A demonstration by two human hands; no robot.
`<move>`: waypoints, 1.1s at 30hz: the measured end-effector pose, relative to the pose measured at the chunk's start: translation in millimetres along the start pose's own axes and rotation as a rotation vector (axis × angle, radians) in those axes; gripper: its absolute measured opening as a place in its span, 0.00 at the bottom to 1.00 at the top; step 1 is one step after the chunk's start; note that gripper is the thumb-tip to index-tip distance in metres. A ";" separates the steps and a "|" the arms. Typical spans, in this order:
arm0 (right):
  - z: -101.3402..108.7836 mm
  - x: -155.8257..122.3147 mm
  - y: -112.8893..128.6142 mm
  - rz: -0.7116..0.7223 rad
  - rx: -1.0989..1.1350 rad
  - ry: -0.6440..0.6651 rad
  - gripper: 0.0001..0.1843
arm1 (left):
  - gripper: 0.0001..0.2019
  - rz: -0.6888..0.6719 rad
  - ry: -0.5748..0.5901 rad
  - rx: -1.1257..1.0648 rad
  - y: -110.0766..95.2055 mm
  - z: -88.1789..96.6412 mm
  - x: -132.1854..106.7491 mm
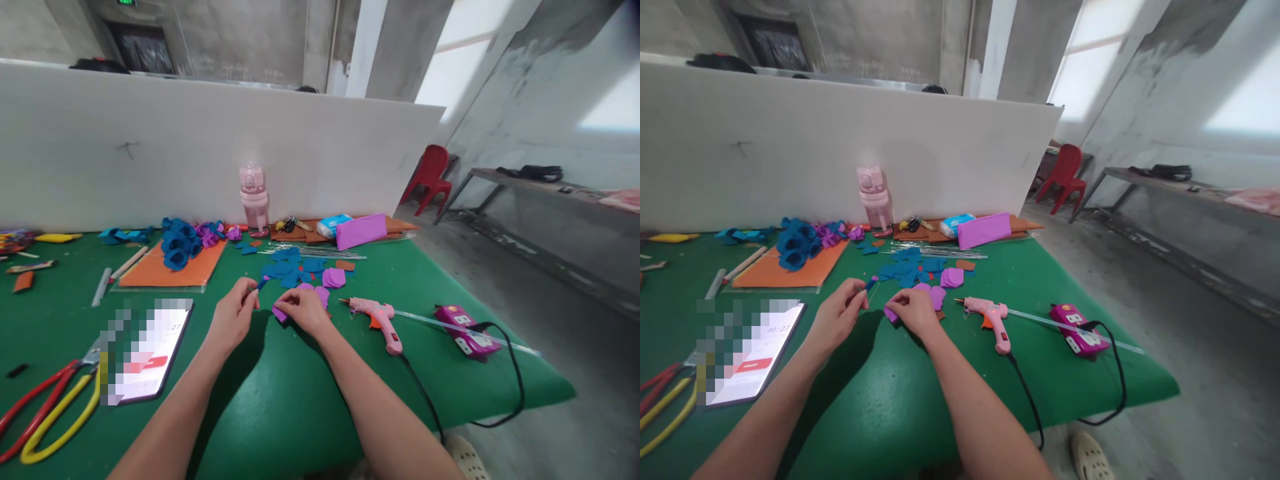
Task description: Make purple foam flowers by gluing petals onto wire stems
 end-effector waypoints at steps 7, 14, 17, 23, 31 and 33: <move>23.1 -0.7 16.5 0.155 -0.125 -0.204 0.07 | 0.11 0.134 -0.006 -0.025 7.0 -4.8 3.5; 45.2 4.8 14.5 0.080 0.218 -0.412 0.12 | 0.11 0.013 0.095 0.204 -11.0 -21.0 7.2; 41.9 4.3 14.6 0.058 0.293 -0.429 0.13 | 0.11 -0.062 0.133 0.233 -18.1 -34.9 10.6; 42.8 2.8 16.7 0.049 0.454 -0.485 0.14 | 0.08 -0.162 0.191 0.284 -21.3 -50.8 10.7; 41.6 3.3 15.9 0.028 0.514 -0.486 0.14 | 0.07 -0.191 0.127 0.373 -9.4 -42.6 12.7; 39.8 2.6 16.6 0.018 0.518 -0.469 0.14 | 0.10 -0.154 0.124 0.302 -5.5 -37.6 12.8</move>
Point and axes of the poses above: each hand's wrist, its own x-axis towards the middle knuckle, its own z-axis out of the back of the hand, y = z × x, the point moved 4 cm from there along x, towards the middle knuckle, and after that the axes turned 15 degrees about x, right-handed, at the moved point
